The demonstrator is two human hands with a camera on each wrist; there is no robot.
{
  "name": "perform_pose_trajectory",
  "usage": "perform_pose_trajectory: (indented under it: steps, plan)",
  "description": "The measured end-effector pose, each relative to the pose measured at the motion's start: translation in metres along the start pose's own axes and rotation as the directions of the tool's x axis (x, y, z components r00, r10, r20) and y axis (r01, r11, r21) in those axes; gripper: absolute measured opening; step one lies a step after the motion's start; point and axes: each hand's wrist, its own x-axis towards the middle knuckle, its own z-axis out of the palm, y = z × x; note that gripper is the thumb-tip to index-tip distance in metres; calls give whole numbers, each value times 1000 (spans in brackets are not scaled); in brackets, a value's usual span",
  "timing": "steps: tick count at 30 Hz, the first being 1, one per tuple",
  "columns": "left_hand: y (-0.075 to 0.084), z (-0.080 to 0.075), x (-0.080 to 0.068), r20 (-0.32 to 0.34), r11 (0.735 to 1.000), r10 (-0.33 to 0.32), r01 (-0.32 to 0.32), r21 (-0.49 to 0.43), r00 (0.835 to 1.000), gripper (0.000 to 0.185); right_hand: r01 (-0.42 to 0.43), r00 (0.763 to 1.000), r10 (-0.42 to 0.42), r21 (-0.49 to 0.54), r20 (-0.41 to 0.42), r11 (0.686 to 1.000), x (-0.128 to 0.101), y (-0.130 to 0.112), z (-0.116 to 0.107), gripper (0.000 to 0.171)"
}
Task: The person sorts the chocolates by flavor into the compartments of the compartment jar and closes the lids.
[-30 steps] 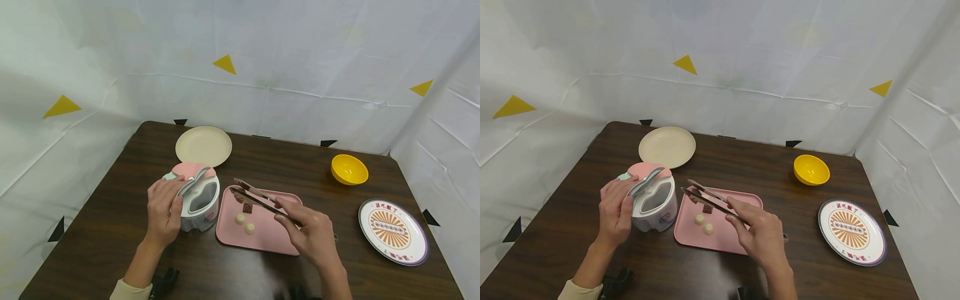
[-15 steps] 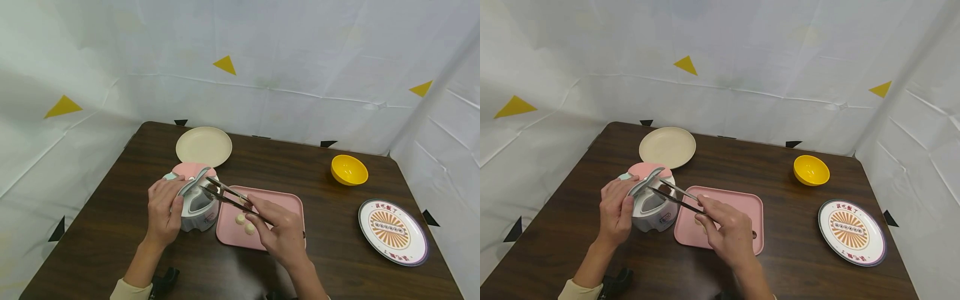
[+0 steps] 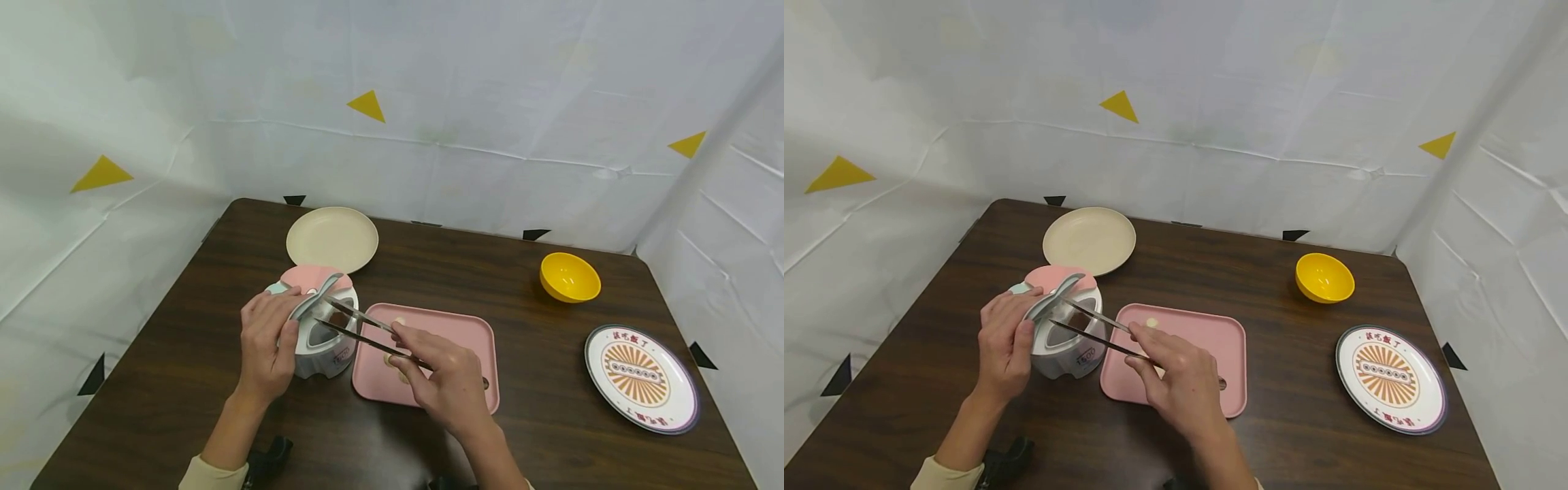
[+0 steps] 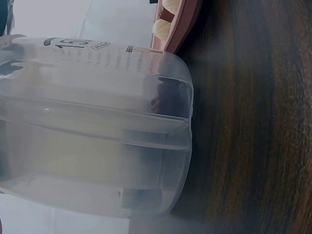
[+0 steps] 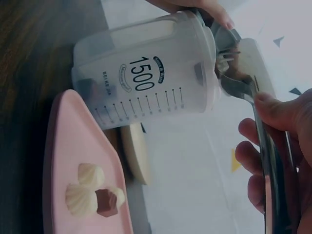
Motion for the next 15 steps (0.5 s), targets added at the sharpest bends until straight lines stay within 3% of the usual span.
perform_pose_trajectory:
  steps: [15]
  plan:
    - [0, 0, -1, -2, 1000, -1, 1, 3, 1000, 38, -154, 979, 167, -106, 121, 982, -9, 8, -18, 56]
